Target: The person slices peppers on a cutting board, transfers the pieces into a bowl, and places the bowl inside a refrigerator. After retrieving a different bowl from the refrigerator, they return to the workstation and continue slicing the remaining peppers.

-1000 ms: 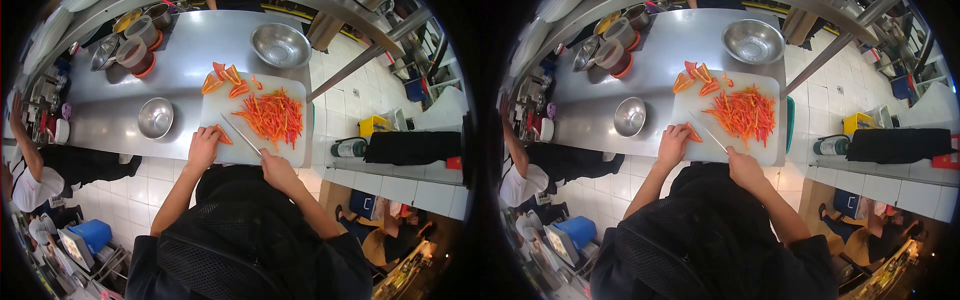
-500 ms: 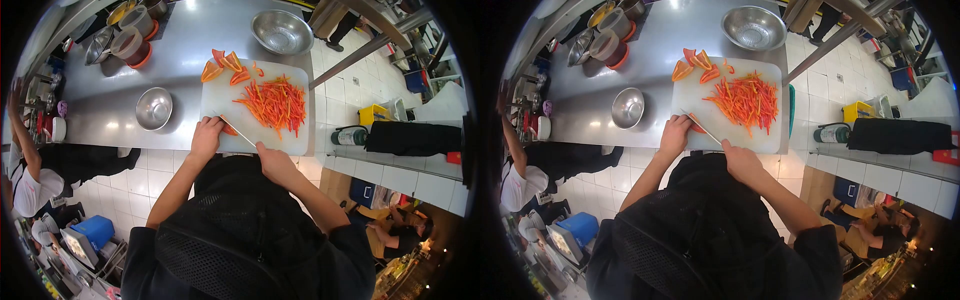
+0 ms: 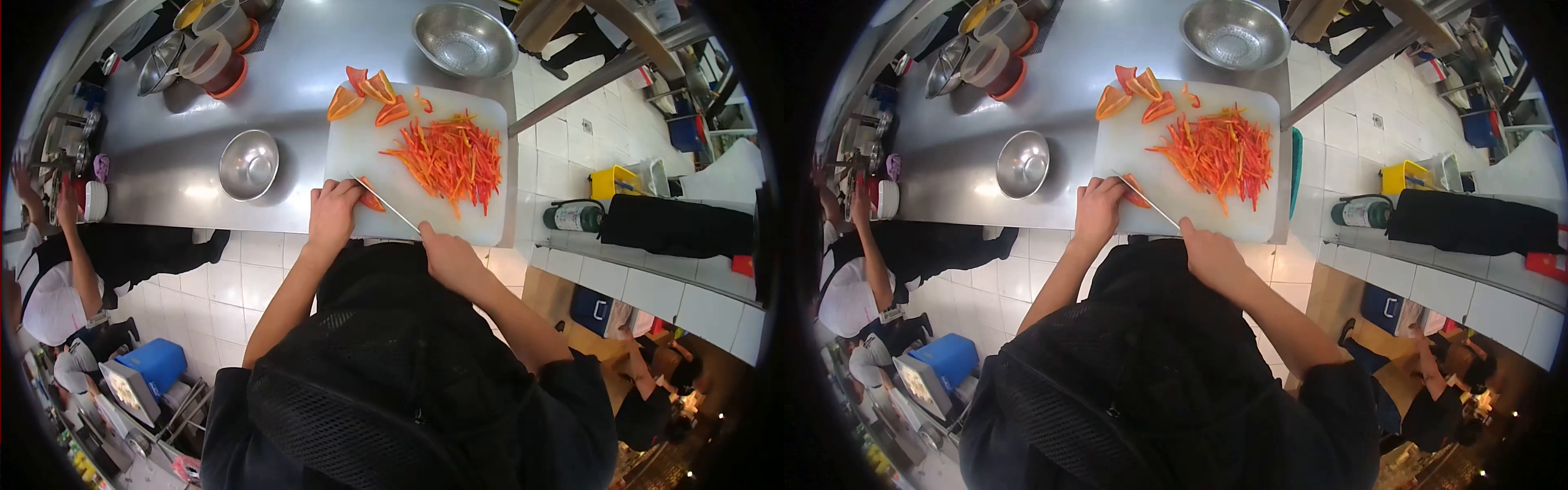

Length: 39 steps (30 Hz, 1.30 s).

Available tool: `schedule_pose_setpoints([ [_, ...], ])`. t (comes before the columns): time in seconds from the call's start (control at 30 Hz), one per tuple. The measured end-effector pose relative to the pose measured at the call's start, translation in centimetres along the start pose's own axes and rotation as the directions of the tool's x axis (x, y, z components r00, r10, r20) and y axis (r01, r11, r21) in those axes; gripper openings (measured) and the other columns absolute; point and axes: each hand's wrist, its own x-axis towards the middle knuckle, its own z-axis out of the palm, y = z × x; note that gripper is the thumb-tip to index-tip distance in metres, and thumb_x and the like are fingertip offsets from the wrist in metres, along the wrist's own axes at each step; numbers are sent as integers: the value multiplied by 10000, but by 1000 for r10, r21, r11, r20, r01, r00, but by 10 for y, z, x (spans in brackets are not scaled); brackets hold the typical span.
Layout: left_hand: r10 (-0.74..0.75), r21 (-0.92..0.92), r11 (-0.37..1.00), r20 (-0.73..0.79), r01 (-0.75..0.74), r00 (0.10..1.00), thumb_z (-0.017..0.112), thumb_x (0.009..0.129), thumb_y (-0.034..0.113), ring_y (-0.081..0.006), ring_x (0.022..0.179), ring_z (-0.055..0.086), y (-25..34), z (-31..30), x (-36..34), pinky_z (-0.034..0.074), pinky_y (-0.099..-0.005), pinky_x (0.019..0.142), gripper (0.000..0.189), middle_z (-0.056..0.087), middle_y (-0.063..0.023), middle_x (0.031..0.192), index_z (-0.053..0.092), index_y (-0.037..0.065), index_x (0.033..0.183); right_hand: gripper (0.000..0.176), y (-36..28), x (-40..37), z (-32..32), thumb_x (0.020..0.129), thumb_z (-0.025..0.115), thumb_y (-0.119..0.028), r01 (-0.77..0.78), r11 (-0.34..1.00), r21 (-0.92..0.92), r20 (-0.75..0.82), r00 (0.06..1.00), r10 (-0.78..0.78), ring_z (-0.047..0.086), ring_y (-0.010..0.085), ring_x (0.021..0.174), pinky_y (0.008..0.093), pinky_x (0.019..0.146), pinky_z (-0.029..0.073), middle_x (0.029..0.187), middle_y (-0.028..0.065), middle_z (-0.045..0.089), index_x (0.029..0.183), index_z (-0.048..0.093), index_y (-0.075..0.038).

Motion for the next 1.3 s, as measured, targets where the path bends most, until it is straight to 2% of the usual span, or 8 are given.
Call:
schedule_pose_setpoints([
  [0.07,4,-19,1000,-8,-4,1000,576,870,25,-234,1073,585,0,1,2,409,-411,867,293,698,40,1179,743,131,1086,314,19,29,19,911,519,-3,138,987,81,-186,975,-121,678,468,818,574,749,521,838,257,676,1221,476,10],
  [0.4,11,-71,997,-40,-14,999,586,870,3,-240,1063,587,-1,3,0,417,-396,876,277,693,31,1131,747,131,1055,297,0,0,-25,916,508,-7,82,996,38,-31,996,-81,672,472,827,575,754,519,840,257,677,1211,479,13],
  [0.47,9,-81,997,-56,-14,998,587,864,4,-242,1061,586,0,3,0,419,-395,876,279,690,29,1124,747,129,1054,208,-2,-7,-24,1004,541,-113,54,994,100,-36,998,-51,652,496,802,597,722,493,809,268,658,1160,463,0],
  [0.57,18,-94,995,-75,-26,997,593,849,5,-244,1059,584,-1,3,-1,427,-396,877,275,682,18,1106,745,123,1044,207,15,26,22,1011,533,-114,93,988,125,-146,986,-75,656,500,826,597,737,499,835,275,668,1163,464,8],
  [0.77,87,-18,996,-101,-90,991,592,811,-19,-267,1004,592,-1,6,-2,491,-404,874,259,656,-25,1056,724,89,1005,258,32,34,10,1015,527,-117,115,952,282,-169,983,-69,651,509,839,602,746,501,872,288,674,1225,465,19],
  [0.9,58,-103,992,-93,-67,994,588,835,-28,-310,959,625,1,10,-4,541,-416,863,258,677,-63,1068,729,72,1026,311,27,15,-9,936,522,-34,19,986,166,-195,981,14,680,476,831,576,750,528,846,252,685,1240,474,10],
  [1.2,-1,-137,991,-77,-9,997,576,829,-54,-322,982,600,13,7,-2,532,-421,897,262,658,-92,1073,716,20,1038,330,-3,-15,-16,906,510,-2,99,994,39,25,995,-100,692,456,822,565,746,538,849,257,685,1231,466,32],
  [1.3,-10,-162,987,-116,-9,993,585,843,-41,-325,990,606,12,11,-1,533,-417,901,242,667,-97,1094,721,19,1033,346,19,15,9,902,507,6,114,991,68,-98,989,-107,689,463,835,563,755,536,866,260,687,1245,465,29],
])
